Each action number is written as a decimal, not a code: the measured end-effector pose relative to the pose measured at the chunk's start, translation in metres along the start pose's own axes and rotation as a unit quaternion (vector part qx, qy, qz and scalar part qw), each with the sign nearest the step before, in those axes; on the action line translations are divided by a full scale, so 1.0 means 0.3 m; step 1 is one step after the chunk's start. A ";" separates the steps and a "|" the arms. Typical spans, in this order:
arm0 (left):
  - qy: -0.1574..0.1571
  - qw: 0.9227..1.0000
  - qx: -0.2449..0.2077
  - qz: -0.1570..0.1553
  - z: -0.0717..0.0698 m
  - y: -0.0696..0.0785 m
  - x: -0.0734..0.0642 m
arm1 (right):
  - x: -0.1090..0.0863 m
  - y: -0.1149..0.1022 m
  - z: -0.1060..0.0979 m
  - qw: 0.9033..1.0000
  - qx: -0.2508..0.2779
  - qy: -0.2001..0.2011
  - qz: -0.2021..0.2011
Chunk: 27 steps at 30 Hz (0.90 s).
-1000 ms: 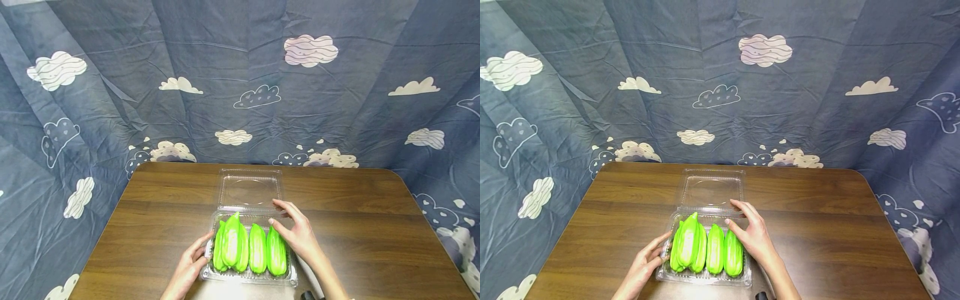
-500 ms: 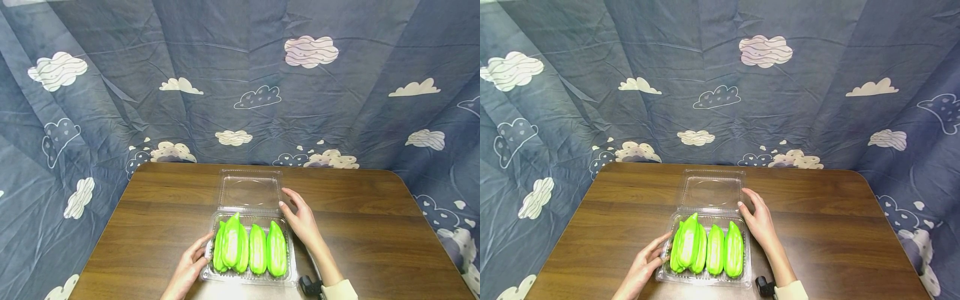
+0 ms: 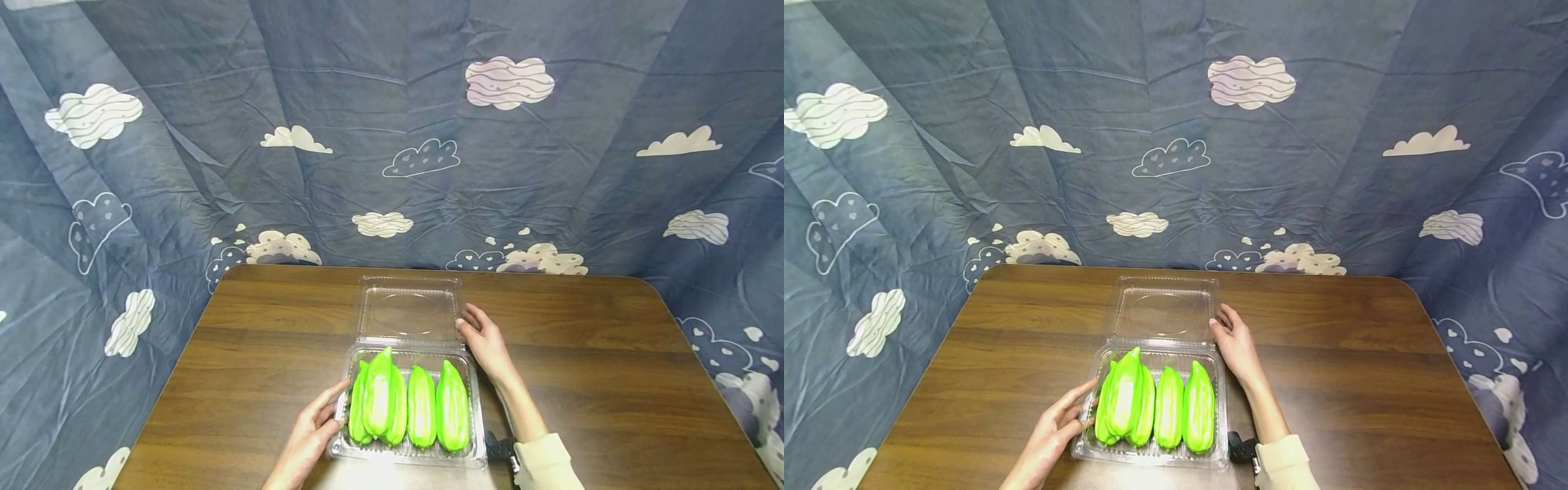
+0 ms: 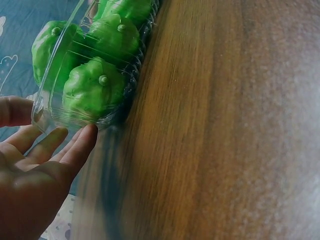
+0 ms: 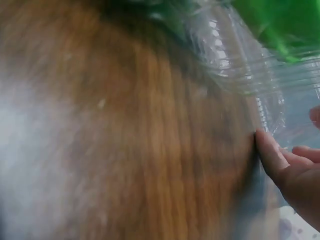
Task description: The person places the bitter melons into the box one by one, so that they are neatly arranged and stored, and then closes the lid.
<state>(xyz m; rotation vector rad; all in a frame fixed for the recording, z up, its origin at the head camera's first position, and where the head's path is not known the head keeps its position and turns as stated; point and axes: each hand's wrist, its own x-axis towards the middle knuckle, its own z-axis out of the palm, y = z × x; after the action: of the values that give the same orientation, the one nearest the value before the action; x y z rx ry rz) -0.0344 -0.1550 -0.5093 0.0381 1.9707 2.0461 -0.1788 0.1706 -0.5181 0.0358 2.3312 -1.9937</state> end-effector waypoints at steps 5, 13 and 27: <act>0.004 1.000 0.011 0.002 0.002 0.001 0.000 | 0.021 0.007 0.004 0.996 0.080 0.004 0.031; 0.008 1.000 0.009 0.006 0.000 0.001 -0.003 | 0.042 0.006 -0.016 0.984 0.150 -0.041 0.091; 0.004 1.000 0.002 0.006 -0.001 -0.002 -0.001 | 0.063 -0.014 -0.054 0.963 0.234 -0.089 0.096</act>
<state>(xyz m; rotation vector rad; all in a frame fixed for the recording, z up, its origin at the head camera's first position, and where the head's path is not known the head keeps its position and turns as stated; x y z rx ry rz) -0.0342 -0.1555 -0.5099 0.0417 1.9836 2.0532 -0.1987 0.1853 -0.5129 0.0994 1.6411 -2.2831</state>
